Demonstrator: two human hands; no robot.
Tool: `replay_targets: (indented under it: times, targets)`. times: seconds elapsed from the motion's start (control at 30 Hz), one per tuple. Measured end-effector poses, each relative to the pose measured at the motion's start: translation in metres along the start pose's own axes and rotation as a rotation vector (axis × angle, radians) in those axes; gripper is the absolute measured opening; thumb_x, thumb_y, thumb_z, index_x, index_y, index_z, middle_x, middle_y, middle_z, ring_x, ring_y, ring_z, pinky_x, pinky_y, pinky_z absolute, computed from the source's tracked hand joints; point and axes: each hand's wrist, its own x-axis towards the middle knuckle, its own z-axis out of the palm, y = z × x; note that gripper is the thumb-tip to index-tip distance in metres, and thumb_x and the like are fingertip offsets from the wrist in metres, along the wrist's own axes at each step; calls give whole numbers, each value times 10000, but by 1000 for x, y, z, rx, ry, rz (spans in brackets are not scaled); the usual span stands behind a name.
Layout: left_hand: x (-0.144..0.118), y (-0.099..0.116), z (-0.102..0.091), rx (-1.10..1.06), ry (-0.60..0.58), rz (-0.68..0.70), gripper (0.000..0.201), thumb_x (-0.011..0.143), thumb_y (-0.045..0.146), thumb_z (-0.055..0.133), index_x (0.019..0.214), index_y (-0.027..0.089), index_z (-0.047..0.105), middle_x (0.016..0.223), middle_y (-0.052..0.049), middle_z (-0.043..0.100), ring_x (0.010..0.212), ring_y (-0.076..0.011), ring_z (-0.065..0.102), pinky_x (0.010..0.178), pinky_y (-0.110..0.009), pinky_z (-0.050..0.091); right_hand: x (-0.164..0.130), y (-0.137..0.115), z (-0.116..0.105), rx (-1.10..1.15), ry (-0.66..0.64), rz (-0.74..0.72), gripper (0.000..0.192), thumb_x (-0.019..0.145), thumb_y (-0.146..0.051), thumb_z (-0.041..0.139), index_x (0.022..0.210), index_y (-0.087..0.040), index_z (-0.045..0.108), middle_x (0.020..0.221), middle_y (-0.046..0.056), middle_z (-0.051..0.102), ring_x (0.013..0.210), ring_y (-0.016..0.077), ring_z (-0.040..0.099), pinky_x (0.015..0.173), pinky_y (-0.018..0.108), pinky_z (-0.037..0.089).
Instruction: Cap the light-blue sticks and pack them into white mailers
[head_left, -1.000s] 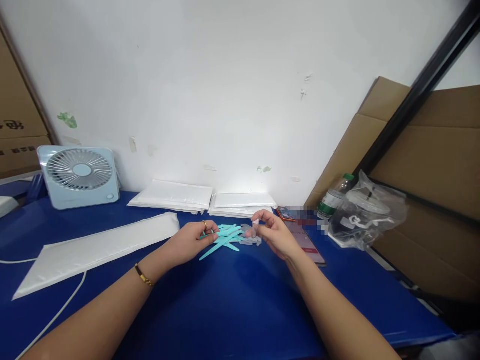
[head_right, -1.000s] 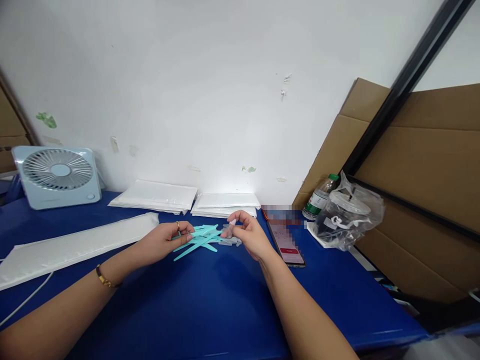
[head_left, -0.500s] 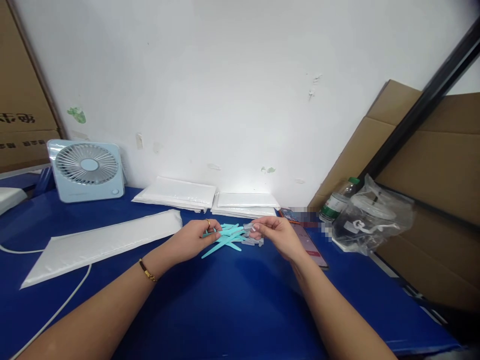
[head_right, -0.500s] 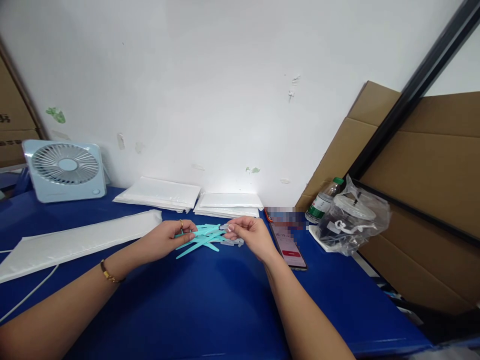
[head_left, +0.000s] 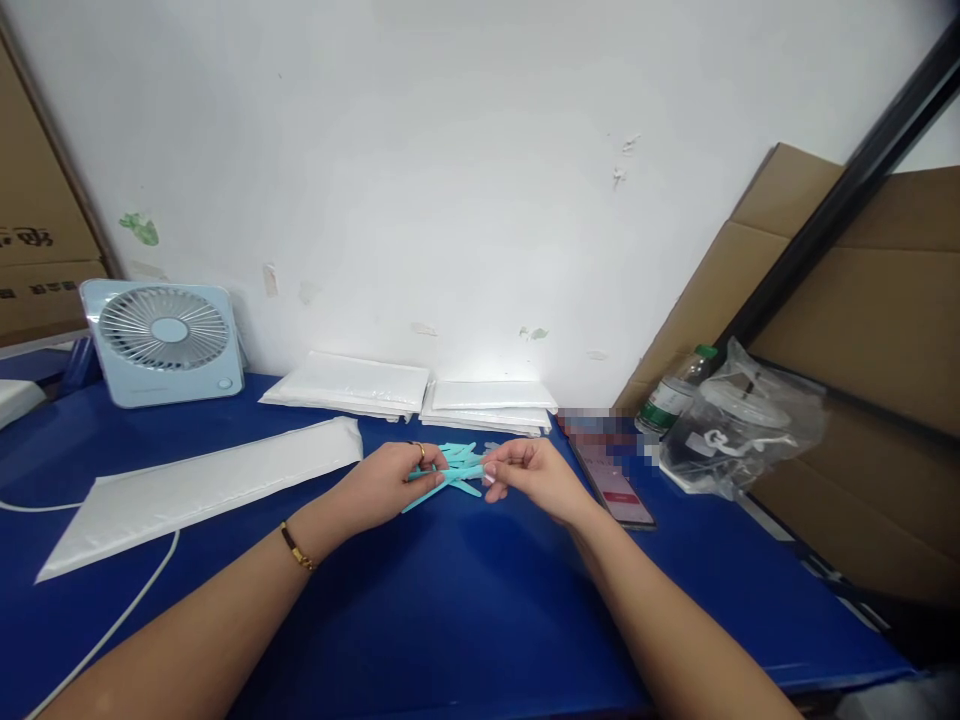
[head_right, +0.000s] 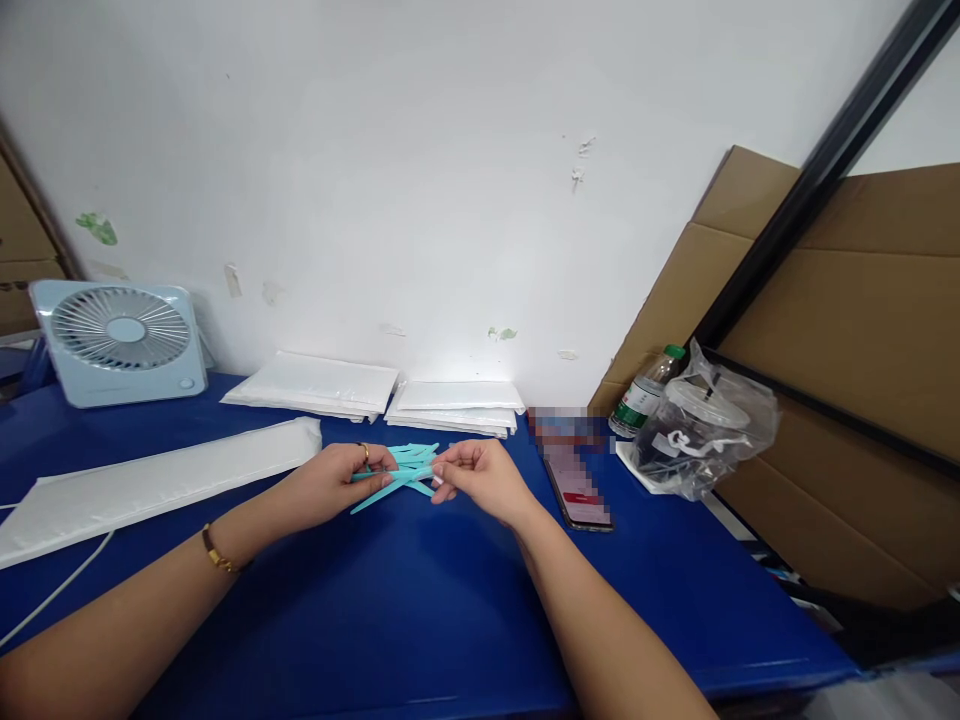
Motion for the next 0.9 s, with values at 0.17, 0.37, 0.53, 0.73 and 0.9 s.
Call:
replay_targets:
  times: [0.17,0.37,0.53,0.73,0.9]
  targets:
    - [-2,1,7,-19,-128,-31,293,824,442,424,856,213,604,659,22,573,570,-114,490,542,-216,336,-3,2,2,-82,-125,67,336,678,-422,678,783,-105,648,625,42,657,538,140,643,498,208,455]
    - [-3,1,11,263,27,-57,276,752,460,529,873,225,610,815,-31,598,731,-186,542,611,-267,357,-4,8,-10,-393,-192,84,256,696,-388,646,779,-150,690,508,0,597,421,126,571,425,213,395]
    - [0,-5,14,352,8,-97,170,762,361,520,753,215,607,762,-35,601,678,-180,537,578,-279,335,-2,4,-41,-789,202,-117,162,735,-239,554,784,-175,695,688,34,652,558,130,559,511,226,398]
    - [-2,-7,13,273,-10,-88,187,783,334,467,708,218,594,728,-24,608,639,-166,520,538,-263,307,-7,1,-63,-1013,69,-141,176,670,-145,599,804,-205,695,808,22,633,658,128,546,616,231,401]
    - [-4,-3,6,158,-20,-99,194,799,337,433,717,210,554,687,-11,599,596,-146,501,533,-251,305,-3,10,-54,-1023,1,-160,229,666,-218,661,894,-198,666,867,41,612,725,147,552,651,240,406]
